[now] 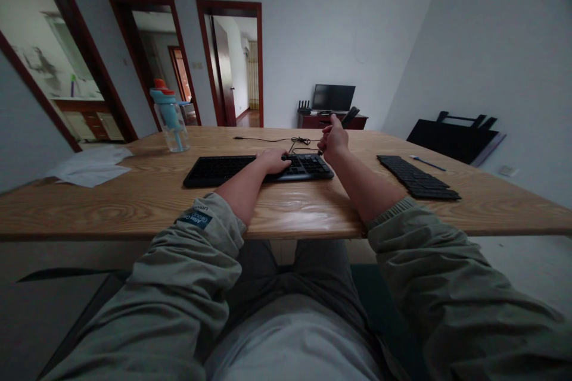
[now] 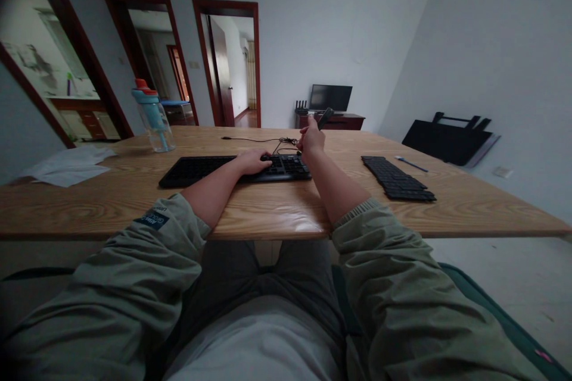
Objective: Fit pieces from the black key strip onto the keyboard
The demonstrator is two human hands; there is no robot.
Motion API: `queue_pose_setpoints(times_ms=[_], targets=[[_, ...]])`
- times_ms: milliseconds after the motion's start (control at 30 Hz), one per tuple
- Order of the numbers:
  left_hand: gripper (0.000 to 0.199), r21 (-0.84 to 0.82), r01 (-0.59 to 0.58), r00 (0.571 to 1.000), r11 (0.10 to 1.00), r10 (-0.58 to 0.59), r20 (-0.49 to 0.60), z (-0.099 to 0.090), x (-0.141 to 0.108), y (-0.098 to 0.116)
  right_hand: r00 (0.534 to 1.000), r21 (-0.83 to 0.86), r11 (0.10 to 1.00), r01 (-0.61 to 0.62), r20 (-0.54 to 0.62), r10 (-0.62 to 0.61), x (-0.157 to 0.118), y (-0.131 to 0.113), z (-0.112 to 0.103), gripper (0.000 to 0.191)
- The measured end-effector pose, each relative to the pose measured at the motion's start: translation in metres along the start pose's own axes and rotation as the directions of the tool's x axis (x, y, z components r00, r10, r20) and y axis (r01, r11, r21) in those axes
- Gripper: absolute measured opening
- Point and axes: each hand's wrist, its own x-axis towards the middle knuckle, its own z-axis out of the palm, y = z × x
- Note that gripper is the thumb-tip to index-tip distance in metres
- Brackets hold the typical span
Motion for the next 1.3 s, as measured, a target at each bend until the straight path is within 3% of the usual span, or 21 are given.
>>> queue_pose_setpoints(times_ms=[200, 300, 400, 767, 1300], targets=[[0.050, -0.023, 0.010, 0.999, 1.000, -0.009, 0.051, -0.008, -0.004, 0.006, 0.998, -0.069, 0.997, -0.033, -0.055, 0.029, -0.025, -0.010, -0.054, 0.052], [0.048, -0.029, 0.003, 0.998, 1.000, -0.001, 0.070, -0.010, -0.006, 0.008, 0.994, -0.099, 0.991, -0.091, -0.075, 0.084, -0.046, -0.002, -0.084, 0.051], [0.048, -0.033, 0.011, 0.998, 0.999, -0.008, 0.069, -0.012, -0.007, 0.008, 0.989, -0.101, 0.986, -0.130, -0.083, 0.122, -0.058, 0.009, -0.098, 0.051], [0.046, -0.026, -0.002, 0.999, 1.000, 0.003, 0.052, -0.011, -0.006, 0.004, 0.996, -0.065, 0.994, 0.082, 0.022, -0.081, -0.066, 0.008, -0.090, 0.050], [0.046, -0.008, -0.008, 0.998, 1.000, 0.008, 0.058, -0.012, -0.008, 0.005, 0.992, -0.116, 0.990, 0.079, 0.108, -0.066, -0.064, 0.013, -0.091, 0.050]])
